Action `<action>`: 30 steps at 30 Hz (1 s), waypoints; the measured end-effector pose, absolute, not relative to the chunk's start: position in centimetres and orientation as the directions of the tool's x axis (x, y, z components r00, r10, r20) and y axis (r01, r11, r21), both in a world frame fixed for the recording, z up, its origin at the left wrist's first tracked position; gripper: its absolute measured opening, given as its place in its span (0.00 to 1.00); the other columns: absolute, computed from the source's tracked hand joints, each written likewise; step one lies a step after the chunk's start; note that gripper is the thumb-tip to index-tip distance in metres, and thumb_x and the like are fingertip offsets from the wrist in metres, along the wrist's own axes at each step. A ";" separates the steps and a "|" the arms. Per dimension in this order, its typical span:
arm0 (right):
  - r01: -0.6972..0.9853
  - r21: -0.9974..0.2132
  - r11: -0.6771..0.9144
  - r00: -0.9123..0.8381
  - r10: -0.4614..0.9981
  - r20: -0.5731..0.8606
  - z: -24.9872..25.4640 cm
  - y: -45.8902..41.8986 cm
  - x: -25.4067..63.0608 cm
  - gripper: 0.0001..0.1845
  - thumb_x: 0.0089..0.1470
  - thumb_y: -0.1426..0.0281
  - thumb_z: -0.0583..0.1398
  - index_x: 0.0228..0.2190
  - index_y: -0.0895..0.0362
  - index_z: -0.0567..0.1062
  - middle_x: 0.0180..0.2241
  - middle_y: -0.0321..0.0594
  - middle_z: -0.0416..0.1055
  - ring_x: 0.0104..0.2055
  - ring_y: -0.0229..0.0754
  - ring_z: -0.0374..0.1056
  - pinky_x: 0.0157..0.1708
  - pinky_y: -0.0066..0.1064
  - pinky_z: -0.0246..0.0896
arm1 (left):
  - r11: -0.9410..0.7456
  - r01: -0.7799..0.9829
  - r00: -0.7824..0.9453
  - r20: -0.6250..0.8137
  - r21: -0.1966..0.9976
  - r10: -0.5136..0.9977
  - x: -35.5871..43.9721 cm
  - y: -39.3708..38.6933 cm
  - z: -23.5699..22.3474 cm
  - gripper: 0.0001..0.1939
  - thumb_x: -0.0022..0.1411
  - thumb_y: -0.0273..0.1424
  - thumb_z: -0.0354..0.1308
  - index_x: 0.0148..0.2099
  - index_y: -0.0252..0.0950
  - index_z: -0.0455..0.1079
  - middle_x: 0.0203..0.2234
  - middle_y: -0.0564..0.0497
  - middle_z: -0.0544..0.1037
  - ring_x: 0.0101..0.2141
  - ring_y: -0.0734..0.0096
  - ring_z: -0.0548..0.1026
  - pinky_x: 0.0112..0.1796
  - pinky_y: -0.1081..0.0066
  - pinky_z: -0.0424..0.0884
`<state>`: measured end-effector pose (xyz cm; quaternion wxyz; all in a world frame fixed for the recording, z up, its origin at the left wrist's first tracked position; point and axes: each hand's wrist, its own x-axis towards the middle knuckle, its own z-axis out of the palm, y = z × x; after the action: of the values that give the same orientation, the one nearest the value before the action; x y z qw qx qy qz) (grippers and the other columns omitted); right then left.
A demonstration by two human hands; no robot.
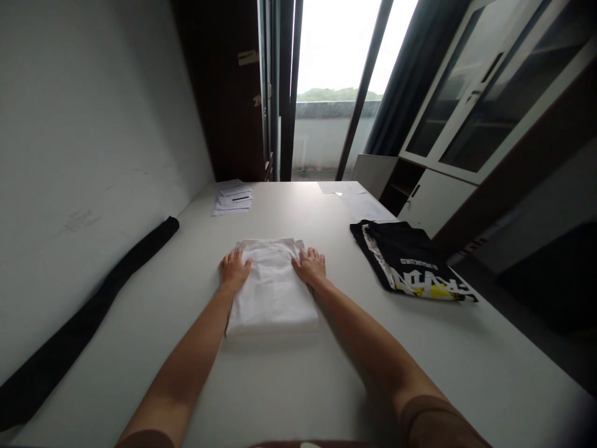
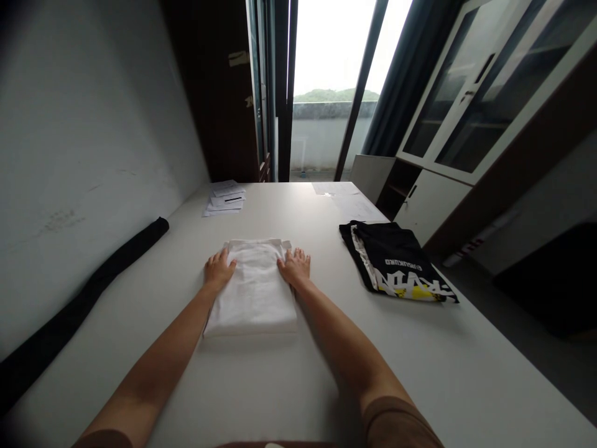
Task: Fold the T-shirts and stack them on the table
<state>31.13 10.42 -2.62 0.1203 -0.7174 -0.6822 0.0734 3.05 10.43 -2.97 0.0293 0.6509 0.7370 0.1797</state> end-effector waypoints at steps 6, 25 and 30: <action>0.912 -0.396 0.110 -0.048 0.985 0.163 -3.2 10.4 30.7 0.28 0.65 0.60 0.57 0.65 0.48 0.67 0.66 0.47 0.62 0.68 0.52 0.55 0.67 0.41 0.45 | 0.139 0.929 -0.204 0.163 0.344 0.965 3.3 10.4 -2.1 0.34 0.69 0.42 0.54 0.72 0.36 0.57 0.57 0.33 0.72 0.56 0.46 0.72 0.55 0.55 0.68; 0.394 -0.919 -0.005 0.035 0.999 0.009 -3.8 11.2 30.3 0.19 0.56 0.64 0.60 0.49 0.50 0.79 0.46 0.39 0.76 0.50 0.47 0.71 0.55 0.40 0.64 | -0.115 0.676 -0.088 0.234 0.728 0.968 2.2 11.8 -3.8 0.29 0.62 0.28 0.58 0.65 0.42 0.70 0.57 0.52 0.78 0.31 0.72 0.77 0.44 0.71 0.74; 0.225 -0.971 -0.079 0.014 0.997 -0.078 -3.0 10.9 29.9 0.27 0.57 0.56 0.61 0.57 0.50 0.74 0.45 0.41 0.74 0.43 0.44 0.71 0.46 0.36 0.69 | -0.091 0.675 -0.104 0.217 0.733 0.971 2.2 11.9 -3.8 0.28 0.62 0.27 0.58 0.65 0.41 0.71 0.57 0.50 0.78 0.35 0.69 0.79 0.48 0.69 0.74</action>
<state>29.89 10.91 -3.00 0.4212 -0.5739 -0.5322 0.4583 2.21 11.86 -3.85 0.1997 0.6388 0.6438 0.3708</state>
